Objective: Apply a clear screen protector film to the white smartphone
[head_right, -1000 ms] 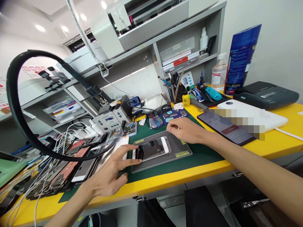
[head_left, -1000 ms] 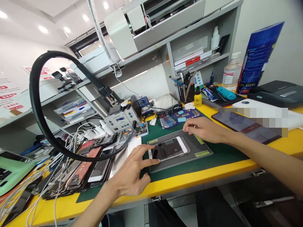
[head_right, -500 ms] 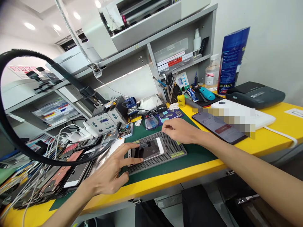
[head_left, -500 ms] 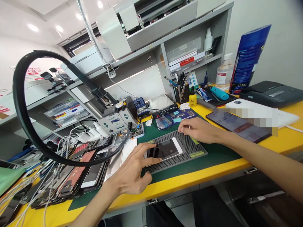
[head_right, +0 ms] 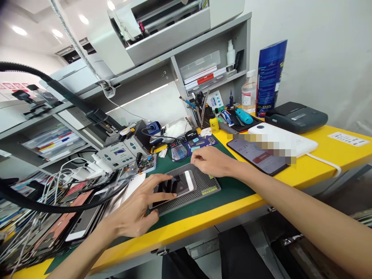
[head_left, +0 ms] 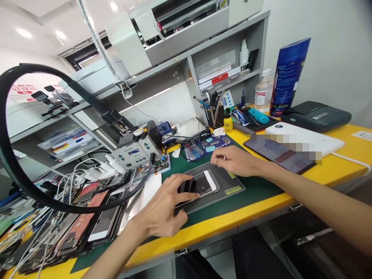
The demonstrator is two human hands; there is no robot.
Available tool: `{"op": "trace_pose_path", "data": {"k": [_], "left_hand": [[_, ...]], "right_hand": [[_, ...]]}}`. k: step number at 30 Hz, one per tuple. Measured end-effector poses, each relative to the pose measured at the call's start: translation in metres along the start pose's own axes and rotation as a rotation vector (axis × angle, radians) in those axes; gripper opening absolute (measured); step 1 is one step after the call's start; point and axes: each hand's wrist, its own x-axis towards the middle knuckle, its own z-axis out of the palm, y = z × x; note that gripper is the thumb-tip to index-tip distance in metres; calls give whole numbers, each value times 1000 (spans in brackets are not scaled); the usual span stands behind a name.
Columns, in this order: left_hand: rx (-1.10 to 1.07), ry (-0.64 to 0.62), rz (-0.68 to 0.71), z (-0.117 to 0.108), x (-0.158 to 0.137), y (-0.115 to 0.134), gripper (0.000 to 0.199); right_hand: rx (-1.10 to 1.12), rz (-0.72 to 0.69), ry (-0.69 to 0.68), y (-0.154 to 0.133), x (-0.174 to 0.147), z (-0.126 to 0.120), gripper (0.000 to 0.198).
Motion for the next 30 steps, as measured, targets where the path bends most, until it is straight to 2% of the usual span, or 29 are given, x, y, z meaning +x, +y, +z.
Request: {"op": "trace_pose_path", "data": {"k": [13, 30], "left_hand": [[-11, 11, 86, -1, 23, 8, 66], [-6, 10, 120, 1, 42, 16, 65]], "right_hand": [[-4, -21, 3, 3, 2, 2, 20], [-4, -18, 14, 1, 1, 1, 19]]}}
